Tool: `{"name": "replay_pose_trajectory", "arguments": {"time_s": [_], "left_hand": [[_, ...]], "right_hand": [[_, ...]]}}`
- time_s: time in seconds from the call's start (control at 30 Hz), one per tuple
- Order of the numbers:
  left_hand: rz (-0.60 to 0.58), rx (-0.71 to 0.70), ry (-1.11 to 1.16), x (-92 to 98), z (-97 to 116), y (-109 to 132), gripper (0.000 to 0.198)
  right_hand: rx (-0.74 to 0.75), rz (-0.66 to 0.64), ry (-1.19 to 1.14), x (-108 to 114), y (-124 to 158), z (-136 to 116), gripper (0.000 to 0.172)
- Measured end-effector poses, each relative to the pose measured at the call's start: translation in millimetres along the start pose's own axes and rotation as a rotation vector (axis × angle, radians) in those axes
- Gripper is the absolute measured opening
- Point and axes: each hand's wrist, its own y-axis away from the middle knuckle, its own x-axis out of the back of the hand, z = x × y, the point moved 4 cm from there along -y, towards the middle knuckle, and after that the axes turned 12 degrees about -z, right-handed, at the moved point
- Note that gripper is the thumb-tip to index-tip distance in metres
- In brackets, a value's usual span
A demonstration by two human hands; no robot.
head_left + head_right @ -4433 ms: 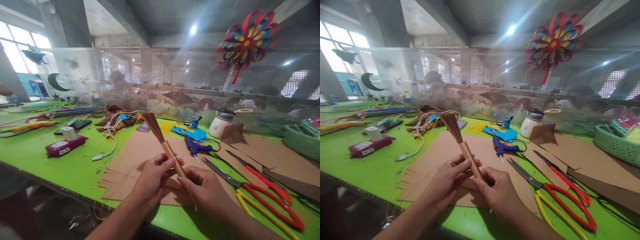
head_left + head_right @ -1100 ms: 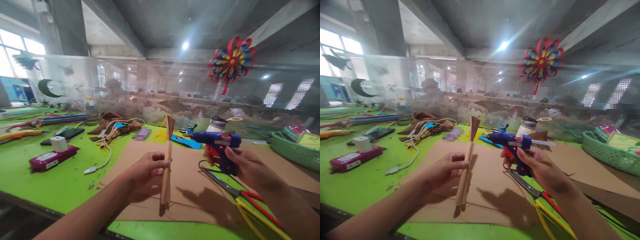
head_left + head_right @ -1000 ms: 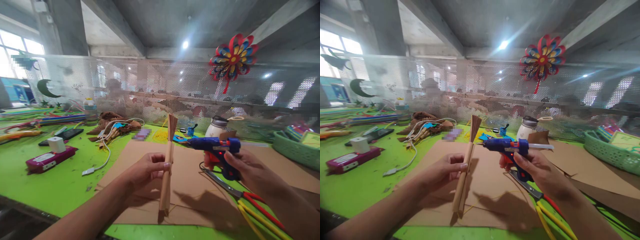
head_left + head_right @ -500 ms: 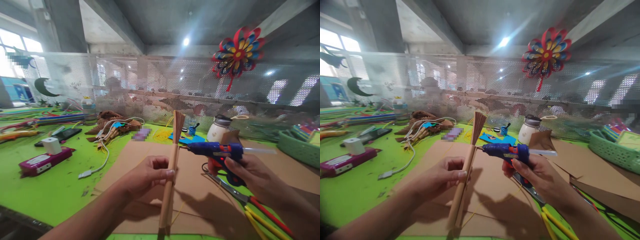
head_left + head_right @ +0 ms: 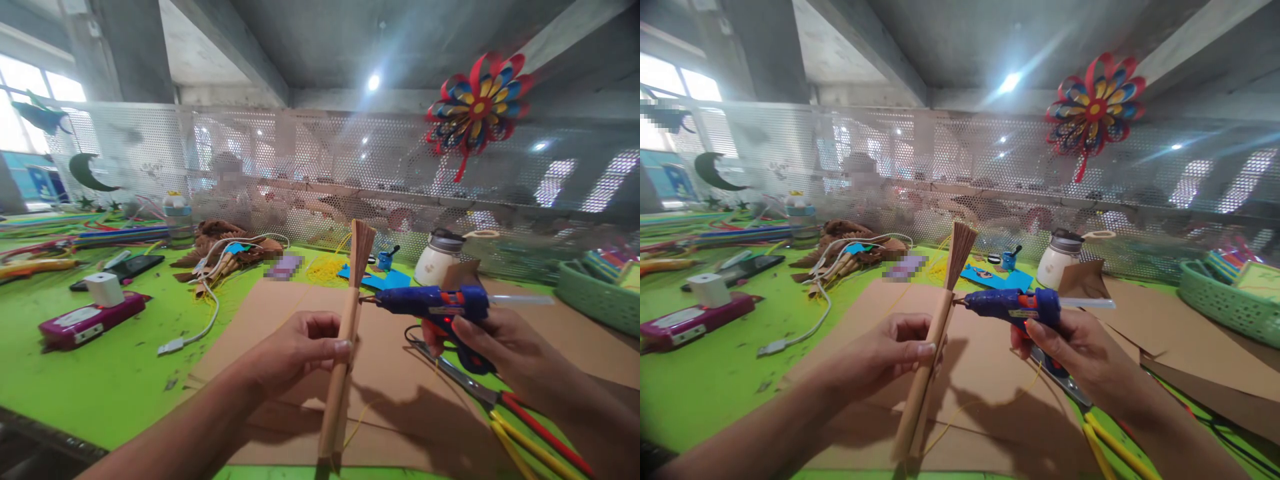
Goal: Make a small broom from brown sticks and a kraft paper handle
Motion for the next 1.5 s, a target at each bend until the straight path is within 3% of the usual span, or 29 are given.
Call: {"name": "replay_pose_trajectory", "arguments": {"time_s": [0.47,0.9,1.23,1.5], "left_hand": [[-0.008,-0.006,-0.01,2.0,-2,-1,0.019],[0.019,0.013,-0.034,3.1,0,-1,0.019],[-0.004,0.02,-0.027,3.9,-3,-2,0.02],[0.0,0.015,-0.02,3.2,-1,-2,0.024]], "right_hand": [[0.001,0.06,0.029,-1,0,-5,0.036],[0.027,-0.017,0.035,-4,2,-12,0.033],[0.019,0.043,0.005,-1,-3,-5,0.033],[-0.018,0.015,-0.019,-4,2,-10,0.036]]}}
